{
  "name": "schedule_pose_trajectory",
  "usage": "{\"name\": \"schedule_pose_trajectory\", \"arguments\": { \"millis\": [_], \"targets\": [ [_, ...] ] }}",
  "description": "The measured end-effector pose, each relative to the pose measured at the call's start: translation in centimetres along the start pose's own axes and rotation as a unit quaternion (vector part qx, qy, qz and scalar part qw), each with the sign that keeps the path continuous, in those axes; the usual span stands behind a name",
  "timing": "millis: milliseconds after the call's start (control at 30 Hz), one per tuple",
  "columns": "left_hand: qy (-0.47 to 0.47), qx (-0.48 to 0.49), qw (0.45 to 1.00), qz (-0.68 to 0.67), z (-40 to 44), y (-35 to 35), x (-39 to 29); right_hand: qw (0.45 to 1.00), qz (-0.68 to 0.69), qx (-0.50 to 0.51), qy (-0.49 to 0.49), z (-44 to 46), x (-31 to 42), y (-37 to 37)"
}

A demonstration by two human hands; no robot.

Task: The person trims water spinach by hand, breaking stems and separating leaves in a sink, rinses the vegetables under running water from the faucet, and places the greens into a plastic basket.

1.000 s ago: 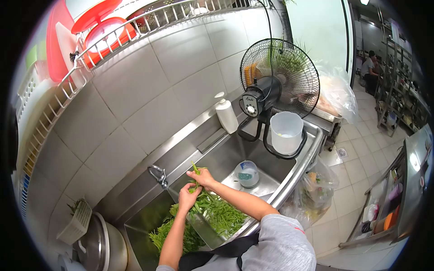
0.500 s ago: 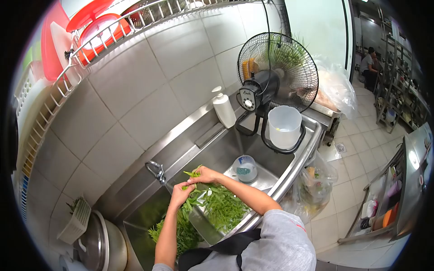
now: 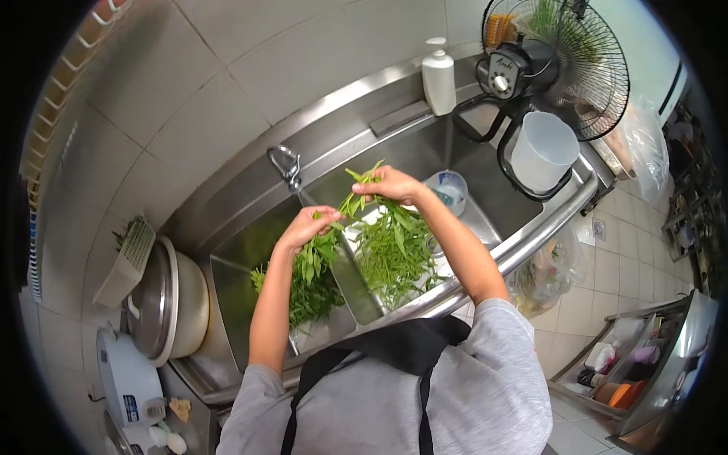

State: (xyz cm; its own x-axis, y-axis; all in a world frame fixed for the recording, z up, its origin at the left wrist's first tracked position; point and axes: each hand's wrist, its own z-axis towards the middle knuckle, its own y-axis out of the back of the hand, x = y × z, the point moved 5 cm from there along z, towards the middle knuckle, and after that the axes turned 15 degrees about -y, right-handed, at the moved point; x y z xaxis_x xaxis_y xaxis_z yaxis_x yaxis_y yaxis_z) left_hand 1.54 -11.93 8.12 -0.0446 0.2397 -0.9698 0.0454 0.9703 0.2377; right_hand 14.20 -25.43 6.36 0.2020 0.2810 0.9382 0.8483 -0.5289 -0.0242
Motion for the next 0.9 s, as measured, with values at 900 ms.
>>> {"name": "schedule_pose_trajectory", "arguments": {
  "millis": [900],
  "targets": [
    [-0.044, -0.033, 0.967, 0.249, 1.5, -0.2, -0.8, 0.996, -0.084, -0.002, -0.006, 0.1, 0.4, -1.8]
  ]
}}
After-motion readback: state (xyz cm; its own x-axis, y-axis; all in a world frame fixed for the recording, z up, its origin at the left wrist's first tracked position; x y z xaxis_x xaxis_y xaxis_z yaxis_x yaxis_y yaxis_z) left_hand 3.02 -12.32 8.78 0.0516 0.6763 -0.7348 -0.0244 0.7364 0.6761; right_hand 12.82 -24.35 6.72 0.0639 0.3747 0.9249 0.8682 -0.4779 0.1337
